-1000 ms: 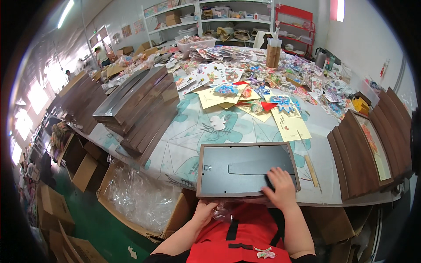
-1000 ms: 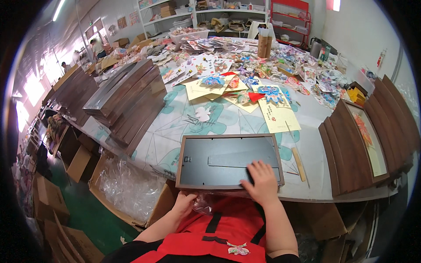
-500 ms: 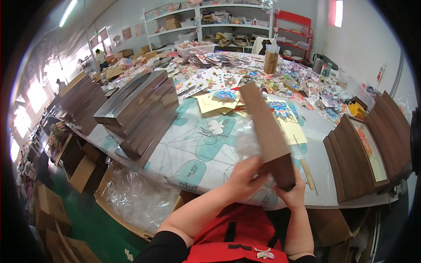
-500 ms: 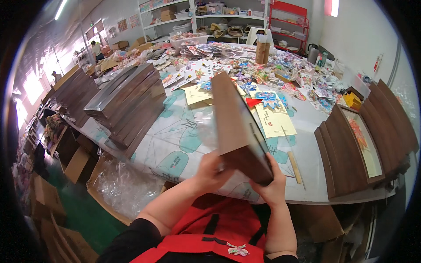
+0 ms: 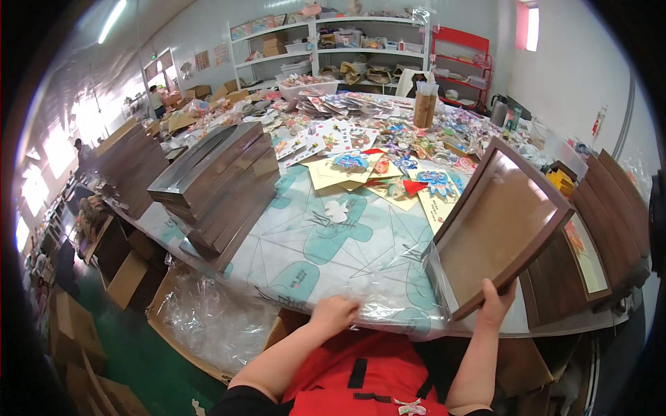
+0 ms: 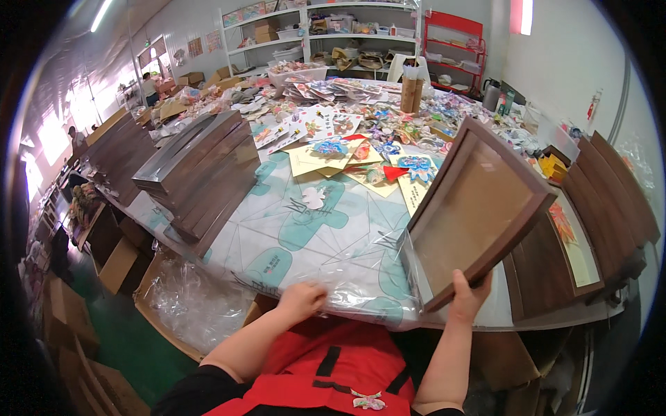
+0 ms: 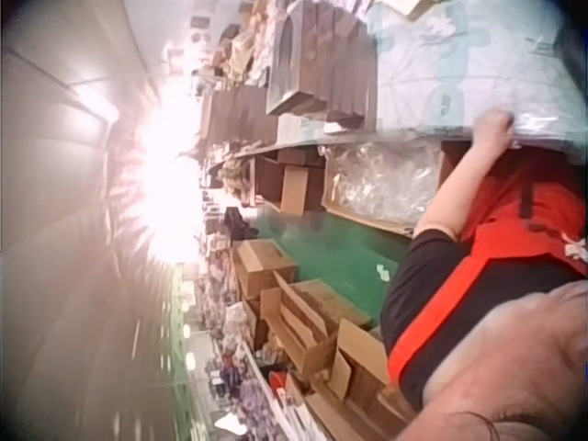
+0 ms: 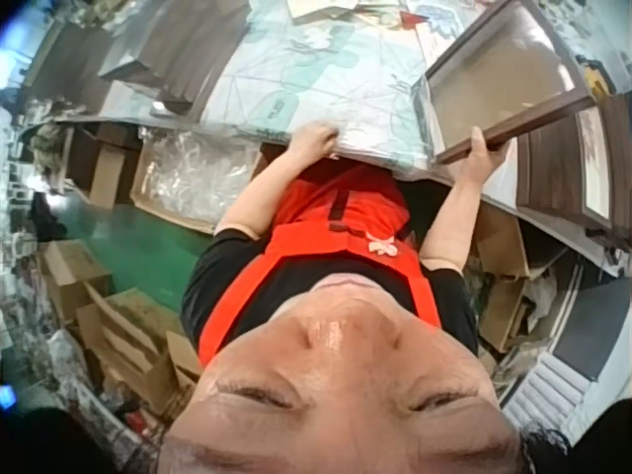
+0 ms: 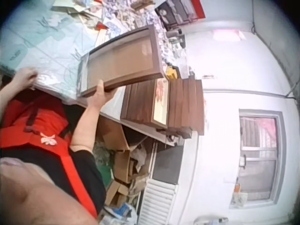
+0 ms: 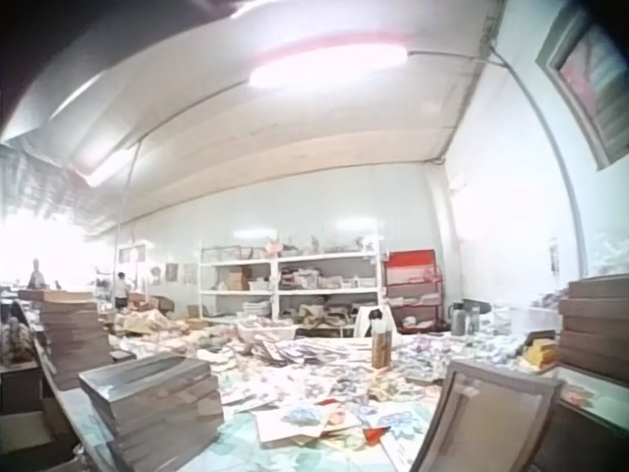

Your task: The person assembles decorative picture frames by placing a printed card into a frame, closing it with a backing board, and smoothing the edges with a wooden tool. They repeat this process for multiple frames, occasionally flipping them to inspect the front.

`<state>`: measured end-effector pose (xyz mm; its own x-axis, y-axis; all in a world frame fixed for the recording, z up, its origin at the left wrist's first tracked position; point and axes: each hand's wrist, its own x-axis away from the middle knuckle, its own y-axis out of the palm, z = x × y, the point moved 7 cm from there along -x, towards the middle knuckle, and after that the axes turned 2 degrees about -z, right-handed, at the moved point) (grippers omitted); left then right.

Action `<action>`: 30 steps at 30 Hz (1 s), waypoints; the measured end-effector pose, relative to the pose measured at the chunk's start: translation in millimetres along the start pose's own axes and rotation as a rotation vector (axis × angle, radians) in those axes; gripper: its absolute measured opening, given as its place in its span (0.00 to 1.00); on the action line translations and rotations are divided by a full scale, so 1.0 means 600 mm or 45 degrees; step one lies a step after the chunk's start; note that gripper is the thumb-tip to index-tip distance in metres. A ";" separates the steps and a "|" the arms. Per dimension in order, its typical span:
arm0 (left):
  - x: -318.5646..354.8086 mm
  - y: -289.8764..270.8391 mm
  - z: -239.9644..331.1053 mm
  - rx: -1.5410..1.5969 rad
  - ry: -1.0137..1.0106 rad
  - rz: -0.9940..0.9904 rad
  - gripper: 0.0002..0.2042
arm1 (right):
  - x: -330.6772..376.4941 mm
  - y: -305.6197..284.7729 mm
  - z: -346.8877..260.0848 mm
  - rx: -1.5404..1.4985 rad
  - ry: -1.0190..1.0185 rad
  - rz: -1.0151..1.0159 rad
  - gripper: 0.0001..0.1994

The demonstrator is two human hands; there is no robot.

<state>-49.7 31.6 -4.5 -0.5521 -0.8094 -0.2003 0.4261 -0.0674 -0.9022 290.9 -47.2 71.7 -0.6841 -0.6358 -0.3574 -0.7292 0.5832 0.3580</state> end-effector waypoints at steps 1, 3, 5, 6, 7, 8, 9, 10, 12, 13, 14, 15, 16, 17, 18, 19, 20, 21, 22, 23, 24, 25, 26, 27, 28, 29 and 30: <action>0.024 -0.013 -0.022 0.005 -0.019 0.025 0.07 | -0.002 -0.002 -0.011 -0.108 0.051 -0.011 0.32; 0.093 -0.044 -0.100 -0.052 -0.239 0.131 0.07 | -0.001 0.004 -0.017 -0.278 0.110 0.011 0.33; 0.152 -0.089 -0.195 -0.087 -0.439 0.330 0.07 | -0.007 -0.012 -0.017 -0.348 0.111 0.025 0.35; 0.177 -0.121 -0.236 -0.055 -0.605 0.384 0.07 | -0.005 -0.020 -0.024 -0.345 0.114 0.051 0.35; 0.219 -0.145 -0.288 -0.135 -0.776 0.479 0.07 | -0.002 -0.018 -0.029 -0.346 0.119 0.060 0.35; 0.263 -0.169 -0.331 -0.178 -0.840 0.604 0.08 | 0.001 -0.013 -0.033 -0.267 0.099 0.041 0.35; 0.304 -0.172 -0.397 -0.202 -0.971 0.577 0.09 | 0.005 -0.013 -0.036 -0.186 0.081 0.033 0.35; 0.349 -0.169 -0.451 -0.230 -1.110 0.553 0.10 | 0.008 -0.009 -0.038 -0.108 0.065 0.015 0.35; 0.393 -0.147 -0.496 -0.394 -1.177 0.275 0.12 | 0.023 0.011 -0.063 0.054 -0.040 0.054 0.30; 0.398 -0.140 -0.498 -0.471 -1.206 0.133 0.13 | 0.033 0.027 -0.072 0.209 -0.074 0.002 0.29; 0.396 -0.146 -0.500 -0.388 -1.189 0.236 0.14 | 0.042 0.040 -0.079 0.365 -0.108 -0.049 0.27; 0.384 -0.163 -0.477 -0.300 -1.177 0.335 0.16 | 0.051 0.054 -0.081 0.527 -0.139 -0.108 0.26; 0.371 -0.179 -0.453 -0.214 -1.166 0.434 0.18 | 0.061 0.062 -0.074 0.628 -0.145 -0.143 0.26; 0.353 -0.201 -0.416 -0.246 -1.051 0.676 0.20 | 0.073 0.080 -0.078 0.668 -0.208 -0.202 0.26; 0.336 -0.219 -0.376 -0.282 -0.932 0.914 0.21 | 0.082 0.094 -0.073 0.724 -0.219 -0.279 0.25; 0.321 -0.222 -0.345 -0.381 -0.759 1.018 0.25 | 0.093 0.112 -0.067 0.776 -0.240 -0.372 0.24; 0.306 -0.226 -0.314 -0.482 -0.577 1.109 0.29 | 0.106 0.137 -0.072 0.783 -0.397 -0.485 0.30; 0.287 -0.214 -0.306 -0.565 -0.574 0.960 0.30 | 0.122 0.173 -0.087 0.841 -0.541 -0.594 0.32; 0.255 -0.200 -0.301 -0.642 -0.548 0.803 0.32 | 0.132 0.186 -0.085 0.942 -0.677 -0.664 0.34; 0.237 -0.184 -0.303 -0.715 -0.521 0.645 0.33 | 0.144 0.199 -0.079 1.041 -0.815 -0.734 0.35; 0.233 -0.163 -0.326 -0.648 -0.586 0.513 0.35 | 0.156 0.210 -0.070 1.114 -0.877 -0.783 0.37; 0.231 -0.134 -0.356 -0.580 -0.655 0.384 0.36 | 0.169 0.221 -0.061 1.175 -0.946 -0.834 0.35; 0.235 -0.106 -0.384 -0.509 -0.723 0.256 0.37 | 0.181 0.230 -0.052 1.226 -0.970 -0.889 0.34; 0.237 -0.095 -0.401 -0.494 -0.749 0.286 0.39 | 0.193 0.234 -0.043 1.289 -0.992 -0.931 0.34; 0.241 -0.088 -0.415 -0.480 -0.775 0.316 0.40 | 0.203 0.236 -0.036 1.325 -0.989 -0.967 0.32; 0.245 -0.082 -0.430 -0.466 -0.801 0.346 0.41 | 0.209 0.239 -0.030 1.349 -1.008 -0.980 0.32; 0.249 -0.075 -0.438 -0.390 -0.838 0.393 0.42 | 0.217 0.240 -0.023 1.377 -1.020 -1.000 0.31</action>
<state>-339.7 67.2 -94.0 0.1379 -0.9506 -0.2781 0.2215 0.3033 -0.9268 97.0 -52.9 89.0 0.2871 -0.7247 -0.6264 -0.3212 0.5433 -0.7757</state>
